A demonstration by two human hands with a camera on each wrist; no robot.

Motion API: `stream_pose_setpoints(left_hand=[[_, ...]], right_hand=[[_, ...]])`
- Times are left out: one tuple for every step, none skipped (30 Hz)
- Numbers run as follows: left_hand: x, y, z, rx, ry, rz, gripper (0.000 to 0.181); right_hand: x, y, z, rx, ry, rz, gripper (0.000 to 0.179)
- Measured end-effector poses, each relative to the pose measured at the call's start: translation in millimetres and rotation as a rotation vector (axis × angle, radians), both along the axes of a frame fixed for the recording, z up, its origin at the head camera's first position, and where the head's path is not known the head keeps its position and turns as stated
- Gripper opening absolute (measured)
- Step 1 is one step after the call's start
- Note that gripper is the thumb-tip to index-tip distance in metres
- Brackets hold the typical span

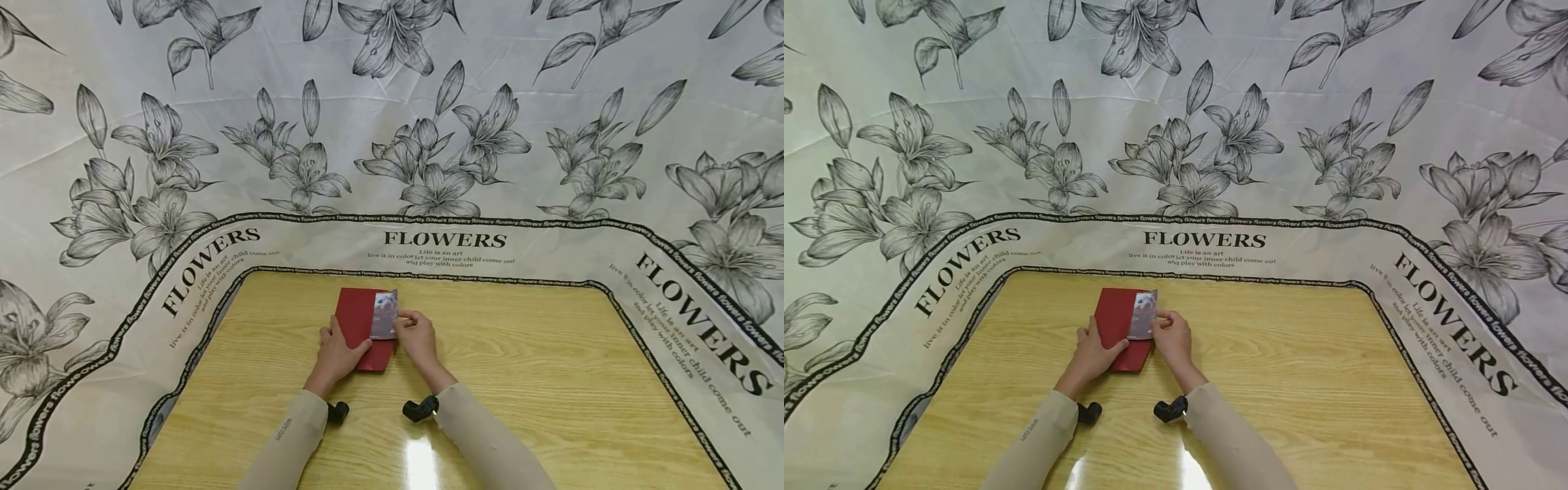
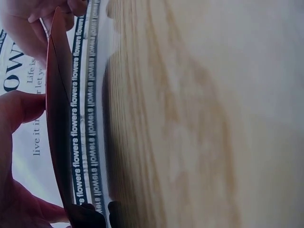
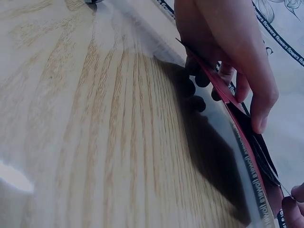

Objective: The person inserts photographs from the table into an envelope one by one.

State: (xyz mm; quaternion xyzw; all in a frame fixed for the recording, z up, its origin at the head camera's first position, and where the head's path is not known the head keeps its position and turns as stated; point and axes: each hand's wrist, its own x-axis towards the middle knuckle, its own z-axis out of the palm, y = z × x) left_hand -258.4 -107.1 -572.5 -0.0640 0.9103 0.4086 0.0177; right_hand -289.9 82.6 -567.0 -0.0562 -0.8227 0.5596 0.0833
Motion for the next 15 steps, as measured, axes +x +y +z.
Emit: stream_pose_setpoints(left_hand=[[-0.3, -0.1, -0.1, 0.001, 0.001, 0.001, 0.114], [-0.6, -0.1, -0.2, 0.001, 0.004, 0.002, 0.115], [-0.8, -0.1, -0.3, 0.001, 0.006, 0.003, 0.115], [-1.1, -0.2, -0.5, -0.001, 0.007, 0.004, 0.115], [-1.3, -0.2, -0.9, -0.002, 0.009, 0.005, 0.115], [-1.5, -0.2, -1.2, -0.005, 0.010, 0.006, 0.115], [-1.8, -0.1, -1.6, -0.007, 0.011, 0.006, 0.115], [-1.9, -0.1, -1.9, -0.009, 0.011, 0.007, 0.115], [-2.1, -0.1, -2.3, -0.011, 0.011, 0.006, 0.115], [-2.2, 0.0, -2.6, -0.011, 0.012, 0.006, 0.115], [-2.3, 0.0, -2.7, -0.010, 0.012, 0.006, 0.115], [-2.3, 0.0, -2.8, -0.009, 0.012, 0.006, 0.115], [-2.4, 0.0, -2.9, -0.008, 0.011, 0.005, 0.115], [-2.3, 0.0, -2.9, -0.007, 0.011, 0.005, 0.115], [-2.3, 0.0, -3.0, -0.008, 0.011, 0.005, 0.115]], right_hand=[[-0.3, -0.9, 0.0, 0.009, -0.007, -0.001, 0.025], [-0.2, -1.9, 0.2, 0.012, -0.014, -0.002, 0.024], [0.0, -2.9, 0.6, 0.014, -0.020, 0.000, 0.024], [0.4, -3.8, 1.1, 0.016, -0.022, 0.003, 0.023], [0.8, -5.1, 1.5, 0.015, -0.027, 0.002, 0.022], [1.2, -6.2, 1.9, 0.013, -0.026, 0.000, 0.022], [1.3, -7.4, 2.1, 0.007, -0.024, -0.005, 0.021], [1.7, -8.6, 2.2, -0.002, -0.025, -0.010, 0.020], [2.0, -9.6, 2.0, -0.012, -0.023, -0.017, 0.019], [2.3, -10.7, 1.7, -0.028, -0.023, -0.025, 0.017], [2.5, -11.7, 1.2, -0.048, -0.027, -0.036, 0.016], [2.7, -12.7, 0.8, -0.061, -0.028, -0.046, 0.016], [3.0, -13.5, 0.6, -0.077, -0.032, -0.056, 0.015], [3.4, -14.3, 0.4, -0.089, -0.034, -0.063, 0.015], [3.6, -15.1, 0.2, -0.098, -0.034, -0.069, 0.015]])
